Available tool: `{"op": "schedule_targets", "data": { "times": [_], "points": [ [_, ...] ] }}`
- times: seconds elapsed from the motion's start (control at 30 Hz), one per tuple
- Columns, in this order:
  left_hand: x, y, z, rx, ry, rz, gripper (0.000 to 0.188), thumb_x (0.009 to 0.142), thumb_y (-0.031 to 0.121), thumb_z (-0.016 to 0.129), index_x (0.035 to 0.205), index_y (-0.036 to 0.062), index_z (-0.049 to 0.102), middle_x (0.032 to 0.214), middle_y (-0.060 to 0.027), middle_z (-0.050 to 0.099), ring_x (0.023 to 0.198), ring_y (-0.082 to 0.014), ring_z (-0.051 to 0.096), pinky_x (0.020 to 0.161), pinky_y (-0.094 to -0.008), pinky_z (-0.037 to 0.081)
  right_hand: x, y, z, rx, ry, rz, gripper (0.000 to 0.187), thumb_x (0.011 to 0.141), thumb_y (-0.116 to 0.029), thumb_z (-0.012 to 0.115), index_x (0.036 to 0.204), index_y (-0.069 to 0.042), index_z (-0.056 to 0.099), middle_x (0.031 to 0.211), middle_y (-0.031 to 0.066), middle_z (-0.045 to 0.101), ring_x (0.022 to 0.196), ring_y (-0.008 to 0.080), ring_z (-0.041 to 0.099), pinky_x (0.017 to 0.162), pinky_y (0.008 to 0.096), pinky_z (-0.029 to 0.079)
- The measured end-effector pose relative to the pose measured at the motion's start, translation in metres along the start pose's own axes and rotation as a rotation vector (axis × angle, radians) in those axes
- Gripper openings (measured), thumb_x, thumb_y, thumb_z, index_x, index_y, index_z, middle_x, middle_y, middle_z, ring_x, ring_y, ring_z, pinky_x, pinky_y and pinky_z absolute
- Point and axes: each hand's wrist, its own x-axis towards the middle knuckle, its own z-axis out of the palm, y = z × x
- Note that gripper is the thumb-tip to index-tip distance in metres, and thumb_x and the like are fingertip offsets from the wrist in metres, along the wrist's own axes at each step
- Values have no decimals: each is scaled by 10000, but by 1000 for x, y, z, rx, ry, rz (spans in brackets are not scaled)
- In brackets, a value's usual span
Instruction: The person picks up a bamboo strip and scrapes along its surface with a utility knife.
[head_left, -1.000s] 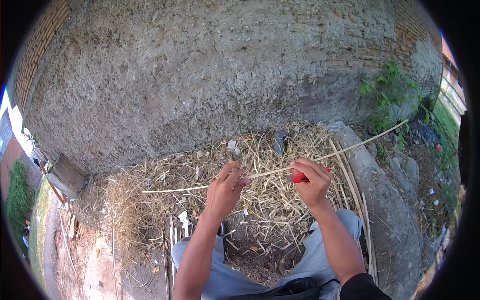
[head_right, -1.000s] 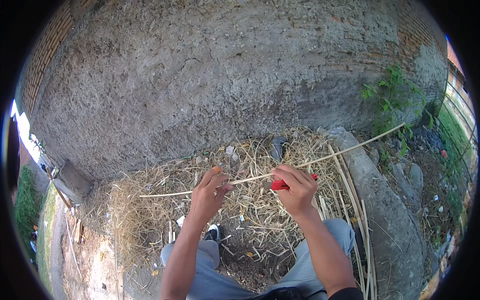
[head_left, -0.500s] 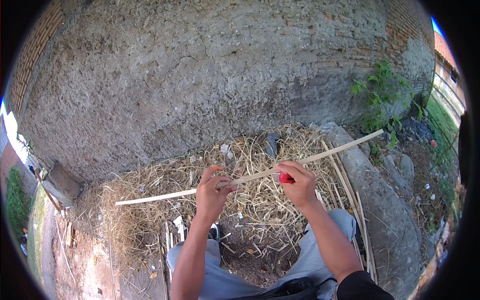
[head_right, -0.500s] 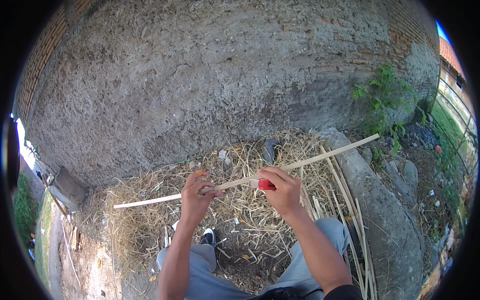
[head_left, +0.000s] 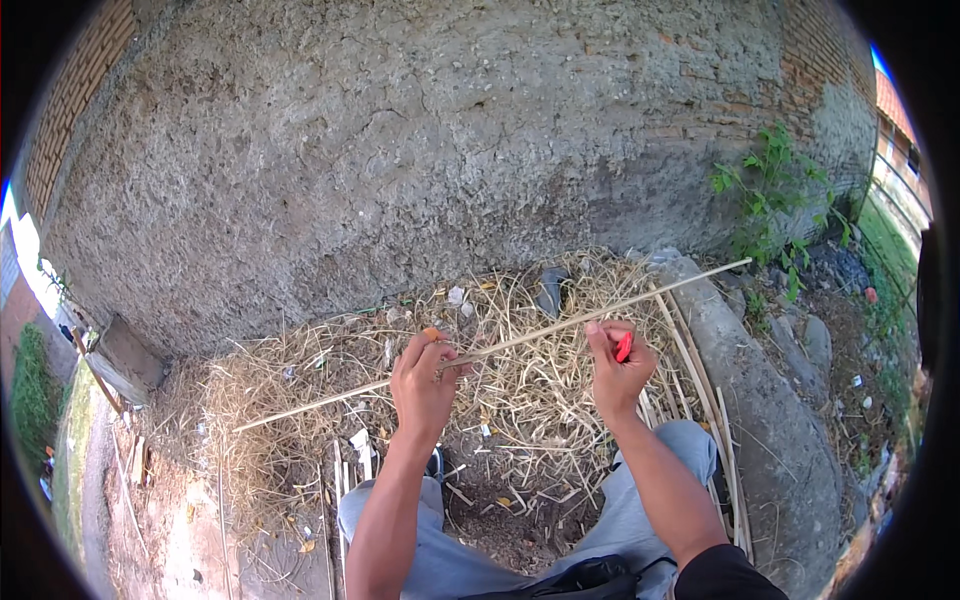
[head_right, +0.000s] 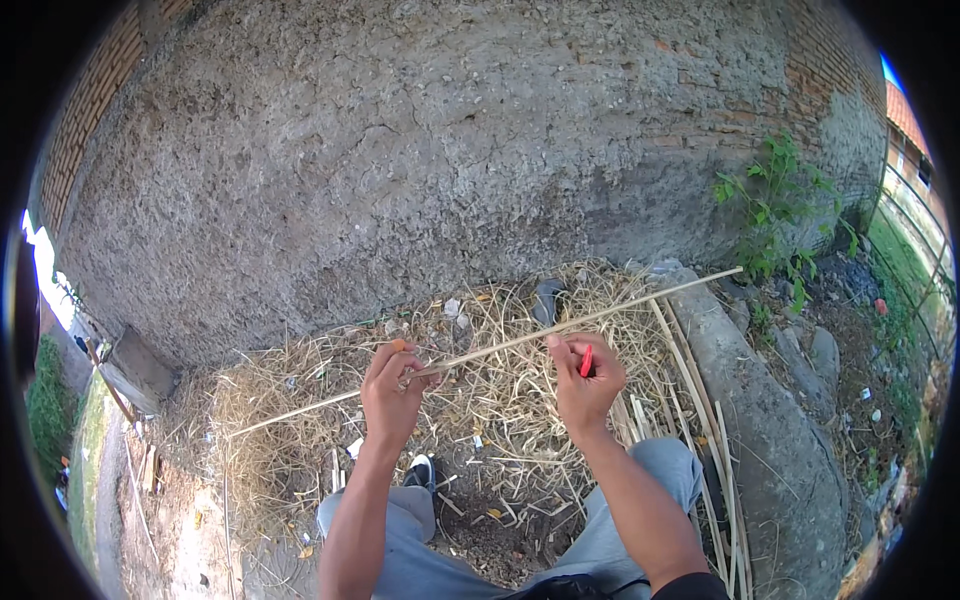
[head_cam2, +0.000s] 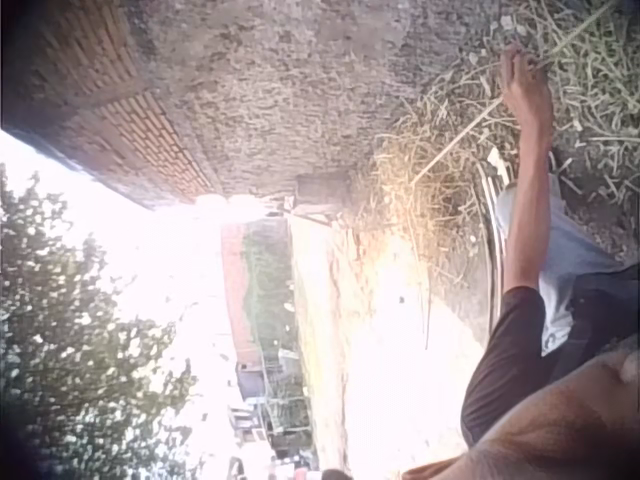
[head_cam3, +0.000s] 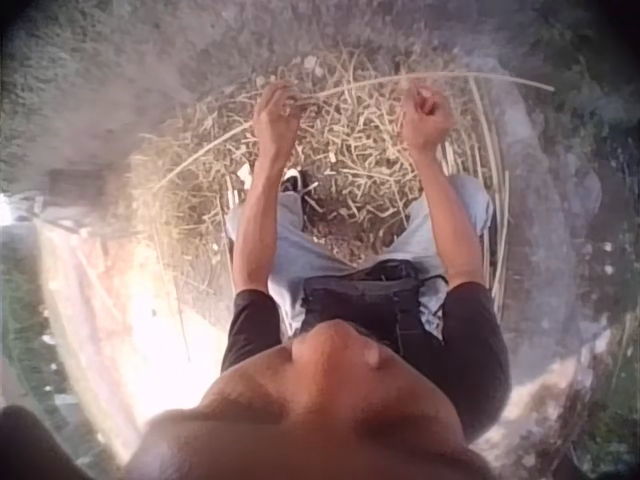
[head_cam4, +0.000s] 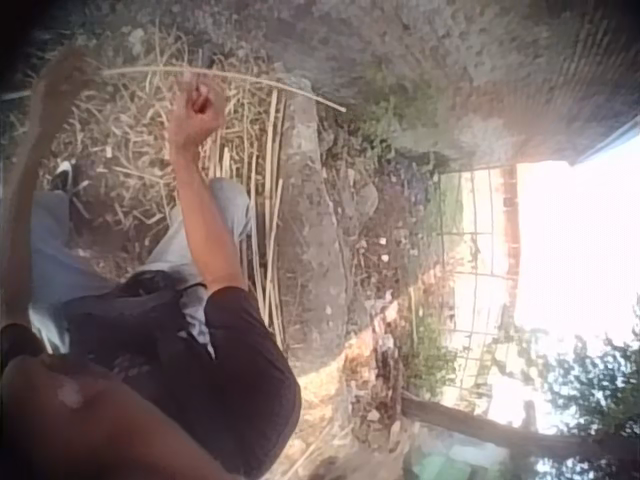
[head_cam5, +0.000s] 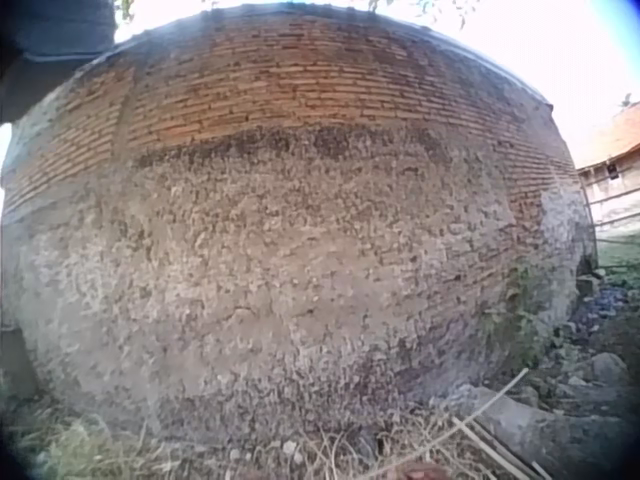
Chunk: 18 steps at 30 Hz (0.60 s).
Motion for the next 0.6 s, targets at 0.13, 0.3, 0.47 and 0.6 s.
{"op": "schedule_targets", "data": {
  "times": [0.13,0.3,0.47,0.6],
  "points": [
    [2,3,-3,90,57,83,253,663,-44,768,845,50,619,1086,-82,648,917,-290,642,749,-389,465,-3,-2,2,129,-107,570,241,889,-216,777,899,5,681,817,71,677,527,38,453,477,221,338],
    [0,7,-3,107,34,51,265,656,-47,774,850,52,623,1109,-96,646,979,-322,631,804,-408,488,-4,-17,14,448,-193,845,291,924,-241,735,1045,17,673,893,97,687,481,29,385,452,210,334],
    [-1,9,1,115,39,95,257,649,-85,715,842,58,623,1125,-86,637,916,-274,625,762,-398,440,-5,-15,17,510,-212,856,264,918,-228,743,1026,4,679,862,85,682,477,34,396,452,220,336],
    [-1,9,3,127,22,113,260,674,3,785,869,58,622,1157,-92,630,930,-288,623,776,-401,463,-4,-9,16,590,-190,896,215,906,-205,758,951,-13,673,822,75,668,476,46,410,456,236,348]
  ]
}}
